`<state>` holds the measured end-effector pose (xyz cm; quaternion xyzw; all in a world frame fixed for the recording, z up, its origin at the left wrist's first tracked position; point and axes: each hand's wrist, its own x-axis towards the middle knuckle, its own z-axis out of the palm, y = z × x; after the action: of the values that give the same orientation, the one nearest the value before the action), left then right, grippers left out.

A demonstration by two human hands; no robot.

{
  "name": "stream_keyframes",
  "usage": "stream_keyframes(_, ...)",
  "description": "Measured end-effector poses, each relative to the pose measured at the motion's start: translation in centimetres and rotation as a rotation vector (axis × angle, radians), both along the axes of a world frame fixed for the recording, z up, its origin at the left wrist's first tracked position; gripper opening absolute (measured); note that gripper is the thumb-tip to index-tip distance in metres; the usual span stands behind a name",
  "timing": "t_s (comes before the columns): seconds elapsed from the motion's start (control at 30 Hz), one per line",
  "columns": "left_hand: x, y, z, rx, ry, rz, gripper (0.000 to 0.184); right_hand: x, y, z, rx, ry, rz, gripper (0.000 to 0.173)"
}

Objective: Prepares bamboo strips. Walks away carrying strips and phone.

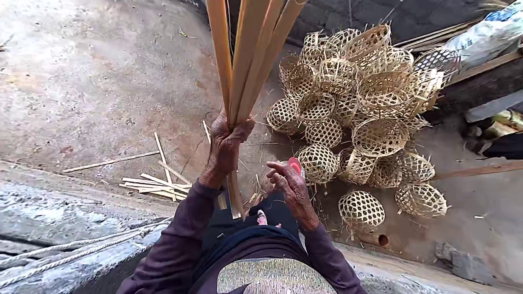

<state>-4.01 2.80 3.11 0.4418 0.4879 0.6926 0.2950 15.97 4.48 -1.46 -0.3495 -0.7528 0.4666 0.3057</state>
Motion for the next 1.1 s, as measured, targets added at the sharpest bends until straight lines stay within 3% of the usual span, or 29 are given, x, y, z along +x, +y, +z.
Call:
stream_keyframes(0.13,0.7,2.6,0.4,-0.003,-0.266,-0.074,0.026,-0.6,1.3,1.6,0.082,-0.022,-0.024,0.038)
stream_keyframes(0.4,2.2,6.4,3.1,-0.057,-0.411,-0.33,0.053,-0.9,6.6,5.1,0.537,0.048,-0.069,0.025)
stream_keyframes(0.57,4.7,8.1,4.8,-0.16,-0.506,-0.435,0.056,0.4,9.7,7.5,0.768,-0.025,0.002,0.027)
stream_keyframes(0.73,7.7,10.2,7.1,-0.196,-0.548,-0.505,0.054,3.1,12.8,10.5,0.975,-0.083,0.123,0.017)
stream_keyframes(1.1,9.1,11.6,8.9,-0.226,-0.682,-0.454,0.053,4.7,14.2,13.5,0.93,-0.065,0.248,0.015)
